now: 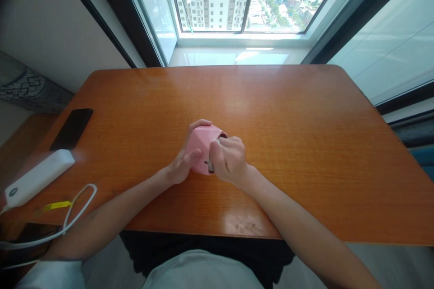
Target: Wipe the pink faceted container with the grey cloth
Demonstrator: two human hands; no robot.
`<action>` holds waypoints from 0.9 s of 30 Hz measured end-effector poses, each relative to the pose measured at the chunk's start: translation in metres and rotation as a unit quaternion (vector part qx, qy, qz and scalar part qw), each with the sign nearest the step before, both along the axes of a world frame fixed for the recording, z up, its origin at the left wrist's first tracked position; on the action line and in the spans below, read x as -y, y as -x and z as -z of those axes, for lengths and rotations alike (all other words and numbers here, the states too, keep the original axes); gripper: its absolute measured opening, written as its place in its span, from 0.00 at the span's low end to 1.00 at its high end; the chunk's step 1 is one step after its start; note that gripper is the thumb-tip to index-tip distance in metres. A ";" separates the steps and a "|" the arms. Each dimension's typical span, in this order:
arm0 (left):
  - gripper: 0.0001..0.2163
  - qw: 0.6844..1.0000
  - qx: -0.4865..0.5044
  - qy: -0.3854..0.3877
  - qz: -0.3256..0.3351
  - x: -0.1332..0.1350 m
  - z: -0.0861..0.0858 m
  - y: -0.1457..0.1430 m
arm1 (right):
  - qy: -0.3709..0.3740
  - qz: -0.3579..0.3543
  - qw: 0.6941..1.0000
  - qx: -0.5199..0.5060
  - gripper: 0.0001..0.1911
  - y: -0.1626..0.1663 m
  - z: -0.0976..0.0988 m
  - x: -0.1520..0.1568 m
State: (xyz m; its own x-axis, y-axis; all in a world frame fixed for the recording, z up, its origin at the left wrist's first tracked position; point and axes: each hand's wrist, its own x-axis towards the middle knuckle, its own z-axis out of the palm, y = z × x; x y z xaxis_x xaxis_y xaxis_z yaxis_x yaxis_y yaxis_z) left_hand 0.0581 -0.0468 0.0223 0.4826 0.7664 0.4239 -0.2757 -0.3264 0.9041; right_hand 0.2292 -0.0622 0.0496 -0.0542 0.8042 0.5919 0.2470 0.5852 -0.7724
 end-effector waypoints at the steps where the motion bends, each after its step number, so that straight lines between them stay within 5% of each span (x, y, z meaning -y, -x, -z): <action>1: 0.31 0.997 0.005 0.069 0.044 0.004 -0.002 -0.001 | -0.038 -0.024 0.998 0.035 0.40 -0.002 0.002 -0.001; 3: 0.29 0.992 0.009 0.111 0.067 0.008 -0.003 -0.001 | -0.043 -0.054 0.996 0.051 0.41 -0.003 0.001 0.000; 6: 0.38 0.995 -0.001 -0.076 -0.057 -0.002 0.002 0.003 | 0.110 -0.012 0.992 -0.069 0.39 0.007 -0.009 0.003; 9: 0.46 0.914 -0.071 -0.365 -0.162 -0.020 0.009 0.008 | 0.381 0.009 0.881 -0.280 0.31 0.018 -0.022 0.003; 11: 0.42 0.851 -0.091 -0.487 -0.177 -0.028 0.011 0.011 | 0.471 -0.029 0.814 -0.339 0.30 0.021 -0.027 0.002; 12: 0.40 0.840 -0.090 -0.506 -0.175 -0.030 0.012 0.011 | 0.476 -0.034 0.810 -0.341 0.30 0.021 -0.027 0.002; 14: 0.43 0.875 -0.064 -0.451 -0.165 -0.026 0.010 0.008 | 0.404 0.001 0.866 -0.296 0.32 0.018 -0.023 0.004; 17: 0.40 0.979 0.004 -0.180 -0.095 -0.008 0.002 0.001 | 0.108 0.028 0.987 -0.114 0.37 0.010 -0.014 0.006; 20: 0.31 0.997 0.026 0.061 0.034 0.007 -0.006 -0.003 | -0.128 -0.009 0.990 0.062 0.39 0.003 -0.010 0.006; 23: 0.33 0.997 0.030 0.065 0.024 0.008 -0.004 -0.002 | -0.069 -0.011 0.996 0.057 0.40 0.003 -0.013 0.006; 25: 0.41 0.997 0.019 -0.062 -0.045 -0.001 0.001 0.001 | 0.088 0.004 0.995 -0.056 0.40 0.007 -0.017 0.005; 27: 0.54 0.959 -0.015 -0.259 -0.111 -0.014 0.007 0.005 | 0.251 0.009 0.947 -0.199 0.36 0.013 -0.021 0.003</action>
State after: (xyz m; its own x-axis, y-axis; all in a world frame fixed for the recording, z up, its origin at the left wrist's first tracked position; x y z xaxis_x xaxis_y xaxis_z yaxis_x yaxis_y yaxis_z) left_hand 0.0530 -0.0333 0.0155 0.3496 0.5422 0.7641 -0.1248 -0.7813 0.6115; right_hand 0.2167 -0.0654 0.0702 0.1098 0.9884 0.1051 -0.1149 0.1177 -0.9864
